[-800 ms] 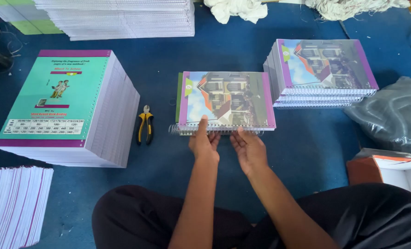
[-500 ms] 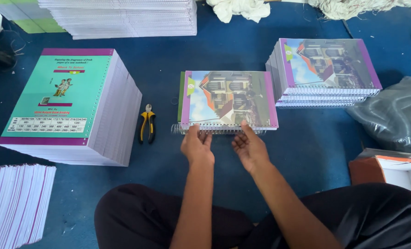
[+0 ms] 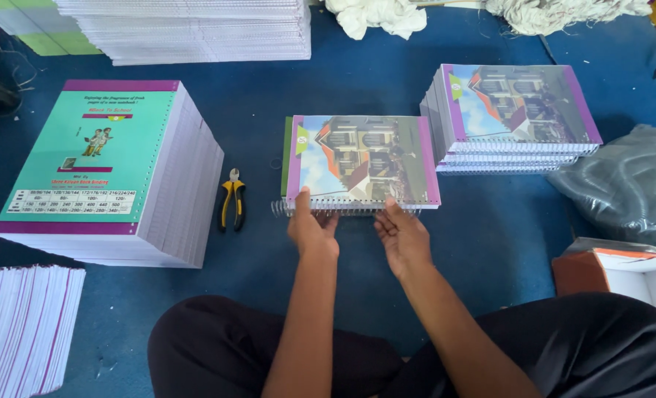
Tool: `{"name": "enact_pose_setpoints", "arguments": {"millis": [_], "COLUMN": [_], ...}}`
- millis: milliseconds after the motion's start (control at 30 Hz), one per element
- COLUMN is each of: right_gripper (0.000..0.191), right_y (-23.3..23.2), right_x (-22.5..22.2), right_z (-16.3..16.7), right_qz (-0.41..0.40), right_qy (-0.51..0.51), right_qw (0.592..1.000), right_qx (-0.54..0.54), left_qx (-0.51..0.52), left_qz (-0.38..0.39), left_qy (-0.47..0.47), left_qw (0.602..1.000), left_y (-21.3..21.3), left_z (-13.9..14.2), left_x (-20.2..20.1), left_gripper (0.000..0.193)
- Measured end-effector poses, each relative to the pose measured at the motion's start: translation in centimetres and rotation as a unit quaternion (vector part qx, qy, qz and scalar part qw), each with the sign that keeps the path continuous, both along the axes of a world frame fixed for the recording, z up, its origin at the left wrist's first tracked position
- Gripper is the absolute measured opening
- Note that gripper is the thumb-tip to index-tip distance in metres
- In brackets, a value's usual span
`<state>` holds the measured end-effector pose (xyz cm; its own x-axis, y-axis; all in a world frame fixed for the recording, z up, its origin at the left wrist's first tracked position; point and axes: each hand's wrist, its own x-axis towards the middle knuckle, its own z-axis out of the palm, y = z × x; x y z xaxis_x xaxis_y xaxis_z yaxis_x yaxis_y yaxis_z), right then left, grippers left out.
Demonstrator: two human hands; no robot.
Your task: The person sits on the floor and binds spiral notebooks by inserting a plastic coil into pre-punched holes. They use pliers to trim excess coil and stack the finished notebooks.
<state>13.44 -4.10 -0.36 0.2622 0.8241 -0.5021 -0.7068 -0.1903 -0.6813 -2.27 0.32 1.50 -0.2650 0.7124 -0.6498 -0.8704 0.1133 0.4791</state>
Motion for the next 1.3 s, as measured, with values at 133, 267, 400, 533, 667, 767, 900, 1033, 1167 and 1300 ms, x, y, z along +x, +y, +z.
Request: {"name": "enact_pose_setpoints", "arguments": {"millis": [133, 267, 400, 533, 667, 767, 900, 1033, 1167, 1300], "right_gripper": [0.044, 0.046, 0.043, 0.04, 0.038, 0.039, 0.045, 0.046, 0.044, 0.044], "right_y": [0.9, 0.8, 0.5, -0.2, -0.1, 0.2, 0.0, -0.4, -0.6, -0.4], "right_x": [0.2, 0.6, 1.1, 1.0, 1.0, 1.1, 1.1, 1.1, 1.1, 1.3], "right_z": [-1.1, -1.1, -0.3, 0.2, 0.3, 0.2, 0.4, 1.1, 1.7, 1.6], "right_qz": [-0.001, -0.001, -0.034, -0.011, -0.017, -0.014, -0.042, -0.068, -0.055, -0.042], "right_qy": [0.019, 0.049, 0.101, 0.065, 0.023, 0.002, 0.003, -0.015, -0.053, -0.081], "right_qw": [0.998, 0.998, 0.994, 0.993, 0.999, 1.0, 0.999, 0.997, 0.997, 0.996], "right_qx": [-0.056, -0.043, 0.037, 0.096, 0.036, 0.005, 0.017, 0.032, 0.026, -0.01], "left_qx": [0.03, -0.002, -0.071, -0.058, -0.01, 0.023, 0.047, 0.044, 0.041, 0.044], "left_qz": [0.009, -0.023, -0.05, -0.069, -0.095, -0.142, -0.158, -0.155, -0.158, -0.144], "left_qy": [-0.006, 0.056, 0.115, 0.076, 0.028, 0.011, -0.004, -0.004, -0.003, -0.012], "left_qw": [0.999, 0.998, 0.99, 0.993, 0.995, 0.99, 0.986, 0.987, 0.986, 0.989], "left_y": [-0.7, -1.0, -0.5, -0.7, -1.5, -2.1, -2.3, -2.3, -2.3, -2.4], "left_z": [-0.8, -0.5, 0.9, 1.9, 1.4, 0.3, -0.8, -0.9, -0.7, -0.6], "left_x": [-0.6, -0.4, 0.1, 0.0, 0.6, 1.2, 1.8, 1.8, 1.8, 2.0], "left_gripper": [0.037, 0.036, 0.042, 0.051, 0.054, 0.051, 0.045, 0.039, 0.037, 0.04]}}
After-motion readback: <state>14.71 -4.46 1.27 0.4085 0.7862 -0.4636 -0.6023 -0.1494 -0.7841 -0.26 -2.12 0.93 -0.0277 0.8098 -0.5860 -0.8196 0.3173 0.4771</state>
